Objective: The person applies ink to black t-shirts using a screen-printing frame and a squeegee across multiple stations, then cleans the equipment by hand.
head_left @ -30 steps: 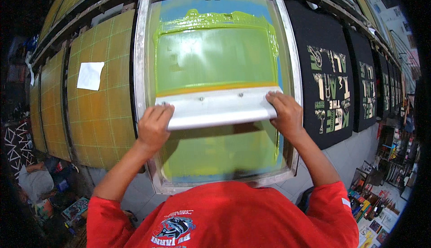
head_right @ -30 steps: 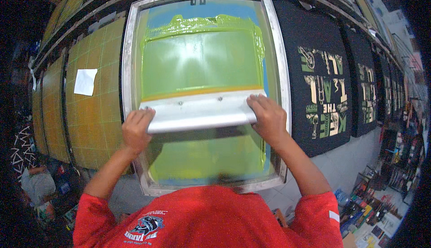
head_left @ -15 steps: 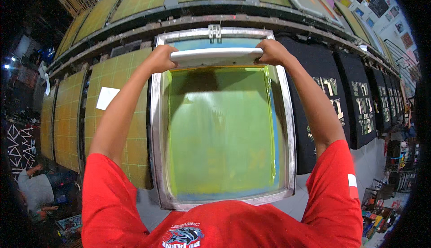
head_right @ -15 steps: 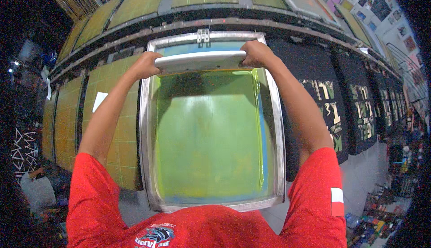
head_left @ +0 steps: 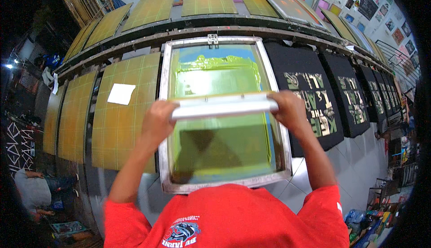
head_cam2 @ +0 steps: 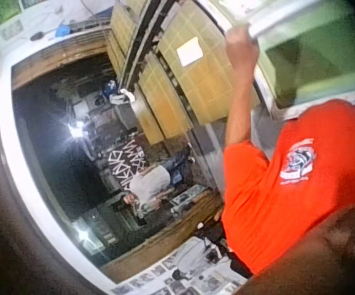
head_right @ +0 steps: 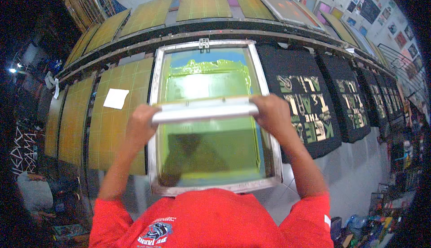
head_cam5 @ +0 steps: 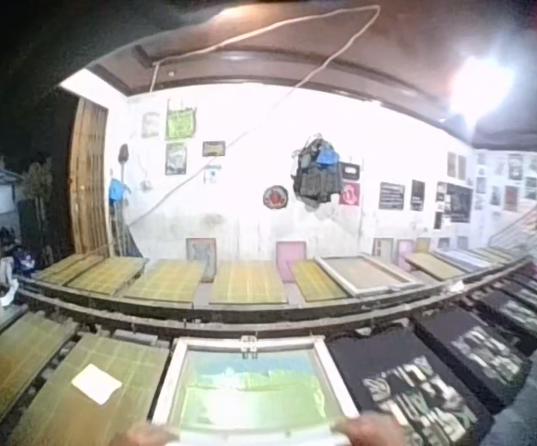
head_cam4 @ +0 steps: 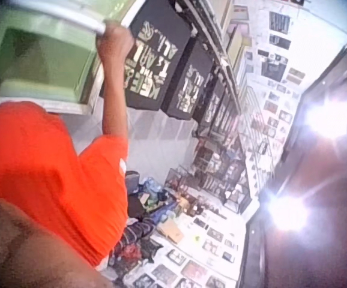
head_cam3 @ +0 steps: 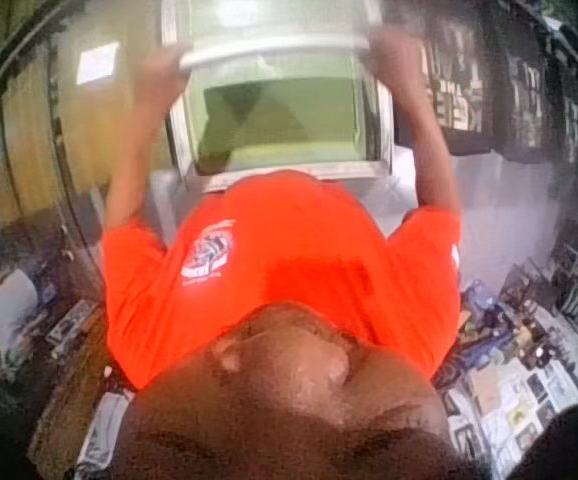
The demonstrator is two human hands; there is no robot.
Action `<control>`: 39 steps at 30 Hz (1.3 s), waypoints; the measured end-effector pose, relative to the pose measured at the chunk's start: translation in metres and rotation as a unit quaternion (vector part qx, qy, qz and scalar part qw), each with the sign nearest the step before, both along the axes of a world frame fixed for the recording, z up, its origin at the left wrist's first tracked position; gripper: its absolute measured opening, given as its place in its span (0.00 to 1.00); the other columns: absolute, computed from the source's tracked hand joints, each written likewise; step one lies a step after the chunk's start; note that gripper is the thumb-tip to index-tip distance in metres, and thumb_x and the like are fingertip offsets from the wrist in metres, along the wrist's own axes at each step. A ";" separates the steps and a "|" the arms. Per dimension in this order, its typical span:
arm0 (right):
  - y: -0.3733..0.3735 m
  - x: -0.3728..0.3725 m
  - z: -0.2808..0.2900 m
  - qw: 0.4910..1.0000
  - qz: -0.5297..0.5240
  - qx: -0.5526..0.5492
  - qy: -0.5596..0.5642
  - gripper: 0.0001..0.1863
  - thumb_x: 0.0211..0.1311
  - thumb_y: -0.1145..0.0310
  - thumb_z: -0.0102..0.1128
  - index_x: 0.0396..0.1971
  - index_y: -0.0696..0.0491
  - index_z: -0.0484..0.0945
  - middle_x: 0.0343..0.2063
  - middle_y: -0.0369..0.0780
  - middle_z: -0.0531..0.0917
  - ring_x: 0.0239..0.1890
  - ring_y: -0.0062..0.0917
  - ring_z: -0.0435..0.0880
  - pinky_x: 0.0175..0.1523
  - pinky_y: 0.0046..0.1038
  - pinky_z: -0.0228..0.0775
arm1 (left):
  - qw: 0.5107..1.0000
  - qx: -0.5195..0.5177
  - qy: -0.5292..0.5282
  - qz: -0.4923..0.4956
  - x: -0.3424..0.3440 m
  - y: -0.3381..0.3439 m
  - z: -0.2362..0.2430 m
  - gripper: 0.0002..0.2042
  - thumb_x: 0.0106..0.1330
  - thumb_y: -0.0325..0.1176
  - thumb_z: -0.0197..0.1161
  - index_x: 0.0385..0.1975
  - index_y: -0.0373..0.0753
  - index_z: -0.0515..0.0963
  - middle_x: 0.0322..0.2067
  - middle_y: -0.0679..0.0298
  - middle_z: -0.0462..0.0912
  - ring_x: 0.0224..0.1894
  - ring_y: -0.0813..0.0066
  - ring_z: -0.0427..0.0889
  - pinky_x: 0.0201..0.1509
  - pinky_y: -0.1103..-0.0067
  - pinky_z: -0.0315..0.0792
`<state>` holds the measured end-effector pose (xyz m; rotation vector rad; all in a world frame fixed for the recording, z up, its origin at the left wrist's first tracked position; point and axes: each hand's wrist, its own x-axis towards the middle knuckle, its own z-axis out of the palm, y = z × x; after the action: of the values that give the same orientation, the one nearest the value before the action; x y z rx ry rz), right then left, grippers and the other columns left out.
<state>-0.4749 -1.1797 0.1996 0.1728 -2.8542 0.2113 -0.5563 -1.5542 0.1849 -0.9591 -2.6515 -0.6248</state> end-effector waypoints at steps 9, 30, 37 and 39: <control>-0.054 0.217 -0.103 0.997 0.029 -0.051 0.040 0.20 0.37 0.78 0.64 0.37 0.53 0.82 0.39 0.39 0.85 0.45 0.34 0.83 0.49 0.35 0.76 | 0.999 0.032 -0.018 -0.040 0.211 -0.046 -0.091 0.17 0.44 0.20 0.61 0.38 0.33 0.79 0.36 0.56 0.81 0.41 0.56 0.79 0.47 0.68 0.75; -0.005 0.254 -0.157 0.948 -0.206 -0.196 0.146 0.31 0.54 0.54 0.66 0.53 0.60 0.74 0.51 0.51 0.78 0.53 0.42 0.76 0.59 0.34 0.66 | 0.942 0.179 -0.062 0.277 0.232 -0.093 -0.159 0.34 0.61 0.51 0.64 0.60 0.32 0.66 0.56 0.46 0.70 0.57 0.51 0.71 0.62 0.63 0.64; 0.062 0.198 -0.203 0.751 -0.308 -0.567 -0.139 0.32 0.70 0.46 0.44 0.46 0.65 0.78 0.41 0.52 0.83 0.45 0.39 0.82 0.50 0.33 0.69 | 0.733 0.383 -0.481 0.291 0.173 -0.103 -0.180 0.27 0.70 0.50 0.52 0.50 0.25 0.74 0.42 0.53 0.81 0.46 0.65 0.78 0.52 0.71 0.69; 0.062 0.193 -0.207 0.774 -0.331 -0.524 -0.129 0.33 0.70 0.46 0.43 0.43 0.67 0.79 0.39 0.54 0.83 0.43 0.41 0.82 0.49 0.35 0.69 | 0.758 0.351 -0.449 0.318 0.172 -0.094 -0.175 0.28 0.70 0.50 0.53 0.47 0.24 0.75 0.40 0.52 0.82 0.43 0.65 0.80 0.49 0.71 0.70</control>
<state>-0.2821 -1.1172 -0.0078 -1.1108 -2.3444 1.6491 -0.3841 -1.6480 0.0101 0.6205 -2.6615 -2.0233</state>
